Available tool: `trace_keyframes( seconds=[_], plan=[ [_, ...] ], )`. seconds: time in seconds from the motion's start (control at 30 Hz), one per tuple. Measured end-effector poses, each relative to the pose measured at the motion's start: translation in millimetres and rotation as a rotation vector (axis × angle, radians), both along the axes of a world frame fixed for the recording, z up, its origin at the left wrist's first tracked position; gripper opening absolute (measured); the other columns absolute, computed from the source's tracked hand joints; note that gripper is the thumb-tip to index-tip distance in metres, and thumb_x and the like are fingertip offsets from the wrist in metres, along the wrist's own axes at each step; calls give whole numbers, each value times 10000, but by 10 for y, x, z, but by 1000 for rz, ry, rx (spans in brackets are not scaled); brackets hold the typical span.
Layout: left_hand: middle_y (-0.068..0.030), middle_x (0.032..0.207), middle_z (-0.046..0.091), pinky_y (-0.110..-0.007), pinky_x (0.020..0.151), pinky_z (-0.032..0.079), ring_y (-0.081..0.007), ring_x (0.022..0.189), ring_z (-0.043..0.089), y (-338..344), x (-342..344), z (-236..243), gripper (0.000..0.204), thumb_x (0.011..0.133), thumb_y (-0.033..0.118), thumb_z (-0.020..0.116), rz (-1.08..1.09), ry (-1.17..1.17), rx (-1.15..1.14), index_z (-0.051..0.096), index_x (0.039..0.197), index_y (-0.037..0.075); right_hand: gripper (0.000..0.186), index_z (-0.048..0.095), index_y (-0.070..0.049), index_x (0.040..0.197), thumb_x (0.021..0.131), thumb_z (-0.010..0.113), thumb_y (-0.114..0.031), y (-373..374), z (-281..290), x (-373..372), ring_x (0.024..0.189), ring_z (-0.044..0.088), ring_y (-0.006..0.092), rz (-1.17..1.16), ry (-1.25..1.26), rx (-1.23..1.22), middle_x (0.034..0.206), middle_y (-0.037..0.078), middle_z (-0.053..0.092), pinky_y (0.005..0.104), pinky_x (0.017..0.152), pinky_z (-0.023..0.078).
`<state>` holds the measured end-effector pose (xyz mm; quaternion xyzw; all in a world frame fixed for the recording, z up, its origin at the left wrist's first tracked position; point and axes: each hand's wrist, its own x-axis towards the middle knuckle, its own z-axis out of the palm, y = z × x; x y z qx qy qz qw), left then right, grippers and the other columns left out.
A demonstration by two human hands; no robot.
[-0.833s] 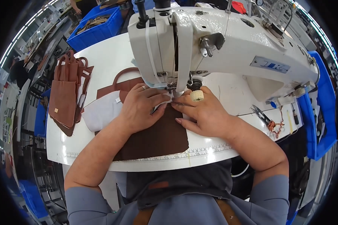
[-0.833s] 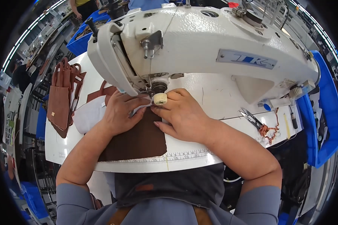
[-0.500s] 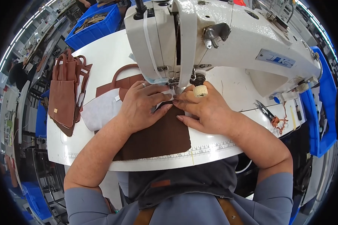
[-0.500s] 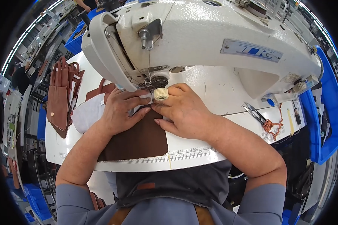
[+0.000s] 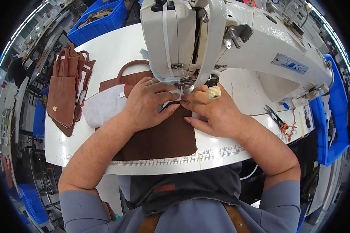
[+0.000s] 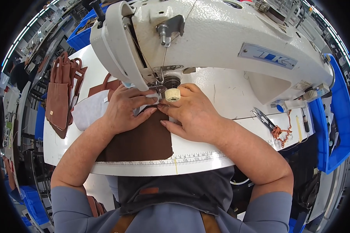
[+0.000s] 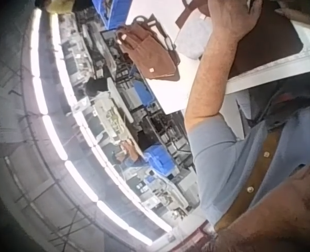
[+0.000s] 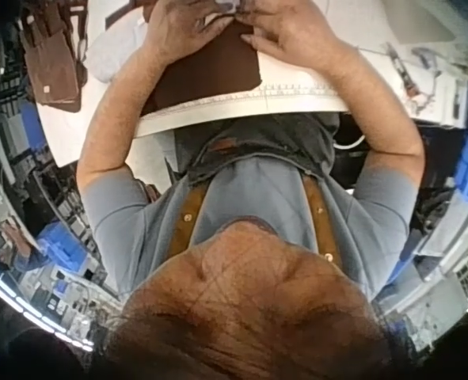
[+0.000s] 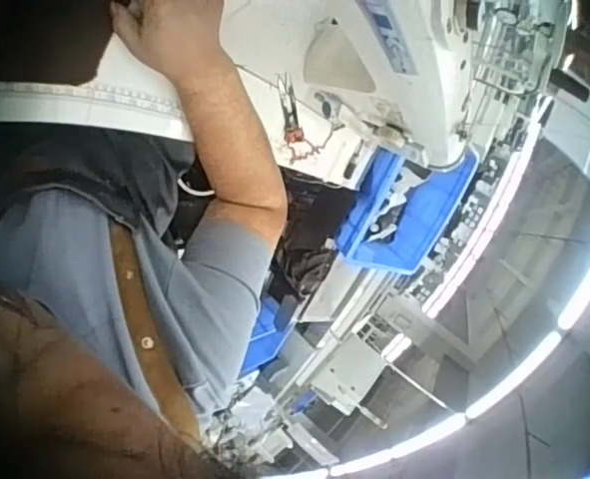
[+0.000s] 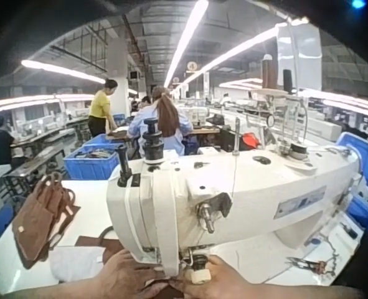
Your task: Sewing and inspecting leather bags at a sewing station.
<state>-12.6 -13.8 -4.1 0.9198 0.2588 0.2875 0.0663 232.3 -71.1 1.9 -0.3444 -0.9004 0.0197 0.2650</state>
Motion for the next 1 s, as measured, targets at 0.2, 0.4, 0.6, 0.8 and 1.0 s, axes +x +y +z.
trace_keyframes(
  seconds=[0.2,0.4,0.6,0.8,1.0],
  plan=[
    [-38,1085,735,-402,937,505,-261,979,687,47,-29,-20,179,785,187,809,-37,-18,29,782,939,99,366,763,-42,1094,810,773,-272,-7,-8,-19,1059,618,267,-2,23,-1,1068,61,714,441,1034,422],
    [-30,1068,736,-400,943,492,-250,989,683,44,-26,-28,195,778,196,816,-14,-6,30,782,946,101,364,762,-46,1091,819,766,-287,30,-27,2,1057,617,271,-7,-7,-11,1096,60,707,442,1043,414],
    [25,1052,741,-404,1022,404,-199,1071,660,-144,-4,81,182,806,237,799,59,141,348,798,961,141,304,764,-65,1035,798,777,-256,38,-34,26,1036,615,274,-9,29,42,1051,69,695,438,1001,430],
    [44,1045,734,-407,1000,405,-184,1104,642,-226,21,7,132,826,173,776,64,75,163,796,951,137,291,768,-86,1021,782,790,-250,50,-38,46,951,576,280,2,27,45,952,75,644,421,890,443],
    [25,1066,747,-404,979,431,-190,1073,658,-79,-4,-27,152,808,123,796,6,16,63,807,959,117,280,767,-87,1013,800,791,-267,82,-46,29,929,552,298,-61,52,33,897,113,591,415,846,443]
  ],
)
